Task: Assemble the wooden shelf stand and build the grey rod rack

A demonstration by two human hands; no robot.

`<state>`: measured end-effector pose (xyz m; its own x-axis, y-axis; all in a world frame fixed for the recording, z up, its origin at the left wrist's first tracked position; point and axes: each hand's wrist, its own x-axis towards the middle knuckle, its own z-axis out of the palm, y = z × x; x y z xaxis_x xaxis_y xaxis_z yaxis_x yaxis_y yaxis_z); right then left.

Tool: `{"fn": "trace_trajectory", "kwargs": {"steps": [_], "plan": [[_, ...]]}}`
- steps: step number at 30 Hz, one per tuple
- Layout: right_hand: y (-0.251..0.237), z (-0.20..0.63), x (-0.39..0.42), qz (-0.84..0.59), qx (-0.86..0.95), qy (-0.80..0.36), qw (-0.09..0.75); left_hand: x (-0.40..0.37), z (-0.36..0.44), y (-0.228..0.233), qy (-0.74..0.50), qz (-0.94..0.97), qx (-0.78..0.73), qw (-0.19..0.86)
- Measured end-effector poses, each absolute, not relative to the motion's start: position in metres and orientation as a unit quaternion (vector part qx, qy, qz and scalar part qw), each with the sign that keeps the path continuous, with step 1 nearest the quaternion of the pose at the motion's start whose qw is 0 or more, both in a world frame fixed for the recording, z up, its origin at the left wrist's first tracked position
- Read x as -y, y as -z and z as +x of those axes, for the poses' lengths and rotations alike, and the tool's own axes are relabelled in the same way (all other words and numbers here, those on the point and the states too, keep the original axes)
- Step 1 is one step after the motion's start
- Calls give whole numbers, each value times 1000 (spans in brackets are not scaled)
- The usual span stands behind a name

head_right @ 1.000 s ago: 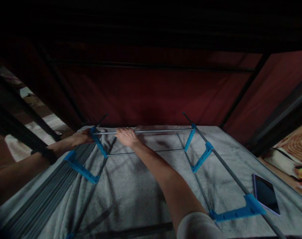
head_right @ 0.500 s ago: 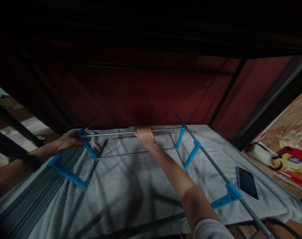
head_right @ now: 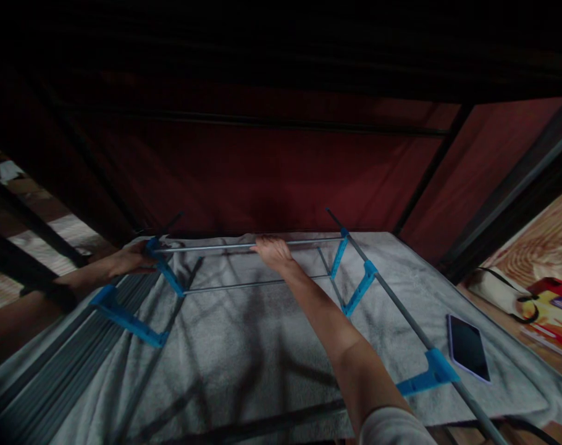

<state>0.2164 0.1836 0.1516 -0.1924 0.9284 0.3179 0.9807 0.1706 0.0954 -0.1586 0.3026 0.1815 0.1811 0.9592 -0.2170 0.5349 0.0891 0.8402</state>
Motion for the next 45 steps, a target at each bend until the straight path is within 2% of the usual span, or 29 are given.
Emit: {"fn": "trace_trajectory", "kwargs": {"steps": [10, 22, 28, 38, 45], "plan": [[-151, 214, -182, -641, 750, 144, 81, -283, -152, -193, -226, 668, -584, 401], [-151, 212, -177, -648, 744, 148, 71, -289, -156, -183, -221, 695, -565, 386], [-149, 212, -178, -651, 740, 155, 62, -290, -155, -183, -211, 698, -595, 337], [-146, 215, -181, -646, 743, 167, 42, -277, -149, -191, -210, 703, -595, 329], [-142, 218, -183, -642, 746, 164, 66, -278, -149, -191, -198, 710, -596, 317]]}}
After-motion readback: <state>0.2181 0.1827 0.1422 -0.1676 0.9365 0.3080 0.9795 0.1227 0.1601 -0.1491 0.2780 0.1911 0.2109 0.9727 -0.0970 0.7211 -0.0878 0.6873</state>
